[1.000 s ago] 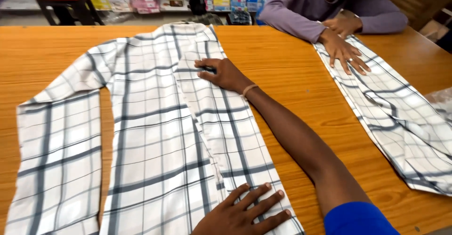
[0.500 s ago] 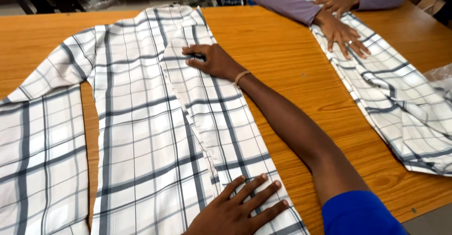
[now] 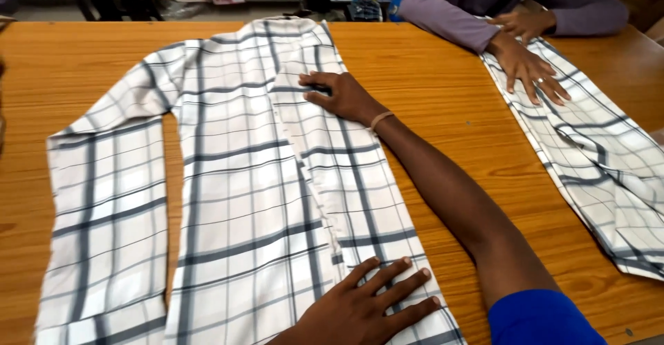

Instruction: The recorder folds a white and black checkered shirt on a wooden table.

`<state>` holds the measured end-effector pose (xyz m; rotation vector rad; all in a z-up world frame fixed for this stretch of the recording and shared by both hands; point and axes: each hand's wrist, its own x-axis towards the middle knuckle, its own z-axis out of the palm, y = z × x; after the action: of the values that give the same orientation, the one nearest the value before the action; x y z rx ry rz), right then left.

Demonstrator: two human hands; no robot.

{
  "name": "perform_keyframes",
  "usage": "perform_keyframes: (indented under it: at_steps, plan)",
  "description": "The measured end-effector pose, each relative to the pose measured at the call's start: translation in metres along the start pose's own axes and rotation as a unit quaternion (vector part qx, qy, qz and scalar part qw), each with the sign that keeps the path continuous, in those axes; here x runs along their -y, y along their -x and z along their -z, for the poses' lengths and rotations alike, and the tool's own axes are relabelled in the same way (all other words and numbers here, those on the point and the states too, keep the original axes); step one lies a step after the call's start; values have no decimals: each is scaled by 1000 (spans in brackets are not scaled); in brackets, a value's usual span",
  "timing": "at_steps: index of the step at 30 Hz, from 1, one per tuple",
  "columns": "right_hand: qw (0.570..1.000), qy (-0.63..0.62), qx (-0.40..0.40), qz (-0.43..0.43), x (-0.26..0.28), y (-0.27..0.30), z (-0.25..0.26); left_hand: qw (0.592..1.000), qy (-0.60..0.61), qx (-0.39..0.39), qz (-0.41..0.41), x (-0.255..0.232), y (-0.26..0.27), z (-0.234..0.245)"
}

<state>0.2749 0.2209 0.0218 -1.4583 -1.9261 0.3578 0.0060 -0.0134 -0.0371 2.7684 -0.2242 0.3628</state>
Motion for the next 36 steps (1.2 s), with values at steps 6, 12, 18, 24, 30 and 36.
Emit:
perform_keyframes:
  at_steps: [6,12,18,24,30,36]
  plan:
    - [997,64,-6,34,-2,3,0,1000,6,-7,-10,-2,0,4]
    - [923,376,51,64,45,4,-9,995,-40,-79,-51,14,0,-14]
    - [952,280,123,-24,63,32,-39,992,-97,-59,-50,12,0,-12]
    - [950,255,166,-67,52,15,-31,996,-49,-55,-57,11,-1,-9]
    - [949,263,157,-69,16,-26,-31,996,-40,-55,-50,8,3,-5]
    - [952,261,132,-92,2,-53,-28,996,-63,-48,-36,7,6,-4]
